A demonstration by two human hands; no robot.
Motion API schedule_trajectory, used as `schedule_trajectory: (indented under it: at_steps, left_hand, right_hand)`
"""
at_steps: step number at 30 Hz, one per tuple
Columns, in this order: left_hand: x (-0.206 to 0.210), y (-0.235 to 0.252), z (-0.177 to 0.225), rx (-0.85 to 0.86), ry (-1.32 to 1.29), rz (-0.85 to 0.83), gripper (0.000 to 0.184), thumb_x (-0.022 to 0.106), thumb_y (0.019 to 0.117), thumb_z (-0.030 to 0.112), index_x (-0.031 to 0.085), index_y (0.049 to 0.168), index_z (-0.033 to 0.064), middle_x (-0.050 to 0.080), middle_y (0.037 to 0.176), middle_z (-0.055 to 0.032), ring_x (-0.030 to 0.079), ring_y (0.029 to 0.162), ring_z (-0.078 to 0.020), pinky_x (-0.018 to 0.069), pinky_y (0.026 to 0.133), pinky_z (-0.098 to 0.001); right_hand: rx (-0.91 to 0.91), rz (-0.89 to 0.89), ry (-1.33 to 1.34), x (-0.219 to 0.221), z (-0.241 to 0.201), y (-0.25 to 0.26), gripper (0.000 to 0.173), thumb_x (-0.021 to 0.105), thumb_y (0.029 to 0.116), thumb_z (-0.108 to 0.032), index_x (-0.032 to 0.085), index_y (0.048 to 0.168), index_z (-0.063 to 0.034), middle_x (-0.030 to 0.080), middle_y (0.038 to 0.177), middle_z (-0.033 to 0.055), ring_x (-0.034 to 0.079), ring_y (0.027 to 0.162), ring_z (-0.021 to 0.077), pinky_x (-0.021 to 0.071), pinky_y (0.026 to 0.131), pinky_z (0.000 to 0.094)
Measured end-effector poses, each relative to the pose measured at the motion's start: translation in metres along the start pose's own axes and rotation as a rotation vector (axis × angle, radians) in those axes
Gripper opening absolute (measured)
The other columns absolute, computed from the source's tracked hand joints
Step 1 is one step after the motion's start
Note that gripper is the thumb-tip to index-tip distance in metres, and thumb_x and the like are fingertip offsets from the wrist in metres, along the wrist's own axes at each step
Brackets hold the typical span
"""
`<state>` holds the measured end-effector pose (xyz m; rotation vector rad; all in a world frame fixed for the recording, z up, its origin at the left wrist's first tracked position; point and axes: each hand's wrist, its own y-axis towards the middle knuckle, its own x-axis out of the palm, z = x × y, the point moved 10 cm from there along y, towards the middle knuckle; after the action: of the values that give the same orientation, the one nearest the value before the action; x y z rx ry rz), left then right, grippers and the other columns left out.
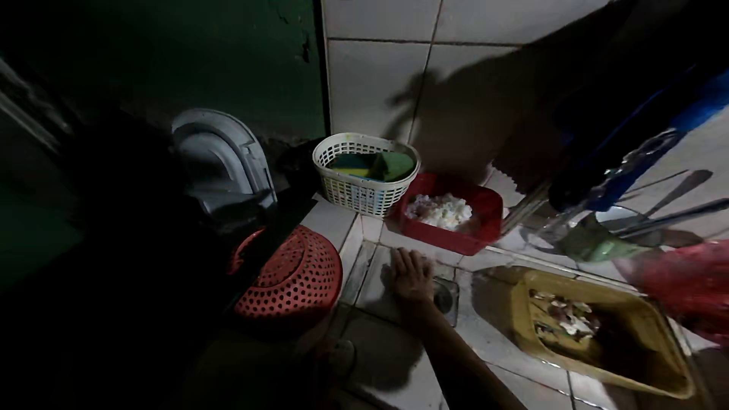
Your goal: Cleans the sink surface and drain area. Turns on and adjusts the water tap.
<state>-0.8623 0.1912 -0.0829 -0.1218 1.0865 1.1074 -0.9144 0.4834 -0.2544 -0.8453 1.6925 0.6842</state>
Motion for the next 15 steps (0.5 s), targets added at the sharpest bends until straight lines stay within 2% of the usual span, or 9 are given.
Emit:
schedule_trajectory:
  at_steps: [1, 3, 4, 6, 8, 10, 11, 13, 15]
  left_hand:
    - [0.02, -0.015, -0.033, -0.053, -0.088, -0.068, 0.032, 0.052, 0.106, 0.018, 0.067, 0.12, -0.0075, 0.072, 0.098, -0.0213, 0.071, 0.084, -0.0217, 0.0561, 0.08, -0.0257]
    - [0.04, -0.025, -0.062, -0.079, -0.128, -0.075, 0.029, 0.054, 0.1047, 0.017, 0.066, 0.127, 0.003, 0.072, 0.109, -0.015, 0.071, 0.092, -0.0147, 0.0568, 0.085, -0.0247]
    - [0.041, -0.025, -0.062, -0.092, -0.132, -0.053, 0.028, 0.055, 0.1037, 0.014, 0.067, 0.126, 0.0038, 0.073, 0.111, -0.0143, 0.071, 0.092, -0.0154, 0.0575, 0.084, -0.0273]
    - [0.032, -0.016, -0.046, -0.11, -0.176, -0.054, 0.027, 0.057, 0.099, 0.002, 0.067, 0.123, -0.0057, 0.073, 0.11, -0.0209, 0.074, 0.091, -0.0257, 0.0604, 0.084, -0.0391]
    - [0.029, -0.013, -0.044, -0.162, -0.177, -0.097, 0.029, 0.055, 0.0988, 0.002, 0.066, 0.124, -0.0062, 0.072, 0.115, -0.0207, 0.073, 0.1, -0.028, 0.0589, 0.091, -0.0424]
    - [0.036, -0.012, -0.056, -0.26, -0.229, -0.173, 0.031, 0.053, 0.1008, 0.006, 0.066, 0.127, -0.0026, 0.069, 0.124, -0.0179, 0.069, 0.112, -0.0244, 0.0546, 0.1, -0.0408]
    - [0.04, -0.01, -0.062, -0.272, -0.274, -0.15, 0.03, 0.053, 0.0994, 0.005, 0.067, 0.125, -0.0031, 0.069, 0.123, -0.0181, 0.068, 0.111, -0.0229, 0.0552, 0.098, -0.0391]
    - [0.051, 0.003, -0.054, -0.303, -0.382, -0.149, 0.03, 0.053, 0.0968, 0.004, 0.066, 0.122, -0.0052, 0.068, 0.121, -0.0198, 0.068, 0.104, -0.0203, 0.0568, 0.09, -0.0355]
    - [0.078, 0.027, -0.016, -0.382, -0.422, -0.353, 0.03, 0.053, 0.1022, 0.005, 0.062, 0.131, -0.0003, 0.066, 0.126, -0.0168, 0.067, 0.108, -0.0202, 0.0552, 0.093, -0.0371]
  right_hand:
    - [0.076, -0.011, -0.016, -0.011, 0.023, -0.015, 0.057, 0.029, 0.1097, -0.044, 0.032, 0.163, -0.0255, 0.027, 0.17, 0.004, 0.017, 0.159, 0.0309, 0.0085, 0.123, 0.065]
    - [0.24, -0.079, -0.01, -0.038, 0.06, -0.052, 0.056, 0.038, 0.1098, -0.036, 0.031, 0.163, -0.0199, 0.024, 0.17, 0.0143, 0.018, 0.157, 0.04, 0.0108, 0.119, 0.0734]
    - [0.328, -0.116, -0.013, -0.047, 0.078, -0.072, 0.059, 0.041, 0.1095, -0.037, 0.029, 0.164, -0.0166, 0.022, 0.169, 0.0192, 0.021, 0.155, 0.0442, 0.0178, 0.117, 0.074]
    - [0.441, -0.147, -0.022, -0.055, 0.106, -0.11, 0.068, 0.039, 0.1085, -0.048, 0.025, 0.164, -0.0106, 0.025, 0.167, 0.0245, 0.032, 0.149, 0.0478, 0.0311, 0.113, 0.069]
    - [0.31, -0.143, -0.009, -0.048, 0.107, -0.138, 0.074, 0.04, 0.1047, -0.058, 0.031, 0.163, -0.0136, 0.03, 0.165, 0.0237, 0.03, 0.152, 0.045, 0.0224, 0.12, 0.0652]
    - [0.028, -0.303, 0.088, -0.034, 0.085, -0.154, 0.07, 0.036, 0.1037, -0.062, 0.035, 0.162, -0.0232, 0.023, 0.17, 0.0155, 0.013, 0.159, 0.0369, 0.0051, 0.126, 0.0617]
    - [-0.095, -0.383, 0.154, -0.036, 0.073, -0.163, 0.066, 0.036, 0.1043, -0.06, 0.038, 0.161, -0.026, 0.026, 0.17, 0.0122, 0.014, 0.159, 0.033, 0.0062, 0.127, 0.0591]
    - [-0.199, -0.419, 0.273, -0.058, 0.061, -0.184, 0.057, 0.047, 0.1041, -0.045, 0.049, 0.154, -0.0185, 0.037, 0.165, 0.0133, 0.026, 0.156, 0.0336, 0.0175, 0.126, 0.0582]
    - [-0.088, -0.415, 0.293, -0.085, 0.076, -0.213, 0.056, 0.058, 0.1001, -0.031, 0.05, 0.153, -0.0145, 0.038, 0.164, 0.0135, 0.029, 0.154, 0.0363, 0.0196, 0.124, 0.0624]
